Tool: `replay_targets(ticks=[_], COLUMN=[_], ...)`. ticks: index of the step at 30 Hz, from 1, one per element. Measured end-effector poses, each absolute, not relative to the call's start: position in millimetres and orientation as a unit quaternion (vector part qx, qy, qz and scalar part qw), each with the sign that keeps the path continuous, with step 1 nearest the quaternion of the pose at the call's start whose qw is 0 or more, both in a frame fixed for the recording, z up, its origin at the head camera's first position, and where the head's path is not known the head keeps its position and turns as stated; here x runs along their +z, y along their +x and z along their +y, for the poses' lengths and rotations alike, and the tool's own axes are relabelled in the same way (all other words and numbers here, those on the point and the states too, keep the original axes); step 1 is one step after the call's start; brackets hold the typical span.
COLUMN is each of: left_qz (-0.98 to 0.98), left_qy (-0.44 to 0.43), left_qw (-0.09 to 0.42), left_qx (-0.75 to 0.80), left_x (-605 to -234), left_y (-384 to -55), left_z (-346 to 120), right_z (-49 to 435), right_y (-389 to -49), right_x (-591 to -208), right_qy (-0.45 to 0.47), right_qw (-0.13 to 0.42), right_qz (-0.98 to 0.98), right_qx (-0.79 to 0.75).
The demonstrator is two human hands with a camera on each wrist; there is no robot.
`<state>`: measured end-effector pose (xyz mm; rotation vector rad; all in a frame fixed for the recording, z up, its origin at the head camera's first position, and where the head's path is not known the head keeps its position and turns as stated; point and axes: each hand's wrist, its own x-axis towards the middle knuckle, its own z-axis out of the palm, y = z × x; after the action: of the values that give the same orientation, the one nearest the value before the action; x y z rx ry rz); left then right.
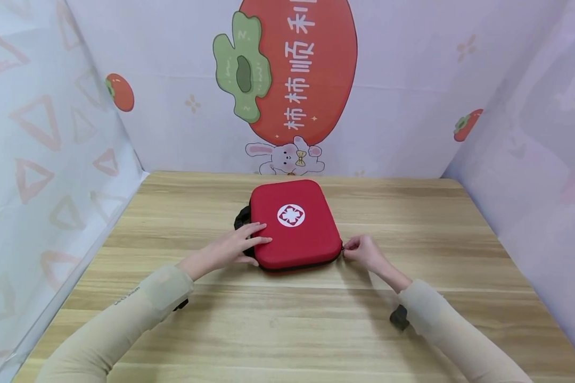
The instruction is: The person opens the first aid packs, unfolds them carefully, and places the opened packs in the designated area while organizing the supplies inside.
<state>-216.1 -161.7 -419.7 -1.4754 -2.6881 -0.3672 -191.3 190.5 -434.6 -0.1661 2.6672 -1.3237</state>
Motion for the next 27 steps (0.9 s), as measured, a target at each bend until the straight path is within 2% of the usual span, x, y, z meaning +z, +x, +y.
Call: replay_targets(ticks=[4,13,18,27], left_qz=[-0.867,-0.876,-0.878,-0.879], left_qy=[-0.483,-0.468,-0.464,-0.464], left_qw=[0.038,0.023,0.028,0.075], left_qx=[-0.119,-0.116,-0.112,-0.085], left_x=[-421.5,-422.5,-422.6,-422.3], left_y=[-216.0,-214.9,-208.7,-196.3], left_z=[-162.1,-158.1,-150.5,-131.5], right_z=[190.7,186.1,184.6,189.0], right_y=[-186.2,-171.3,-164.7,-155.9], right_x=[-436.0,-435.7,-435.7,-433.5], right_qy=[-0.082,-0.176,-0.165,-0.147], right_qw=[0.073,0.079,0.072,0.054], right_qz=[0.896,0.894,0.905,0.918], right_qx=[-0.430,-0.405,-0.386,-0.365])
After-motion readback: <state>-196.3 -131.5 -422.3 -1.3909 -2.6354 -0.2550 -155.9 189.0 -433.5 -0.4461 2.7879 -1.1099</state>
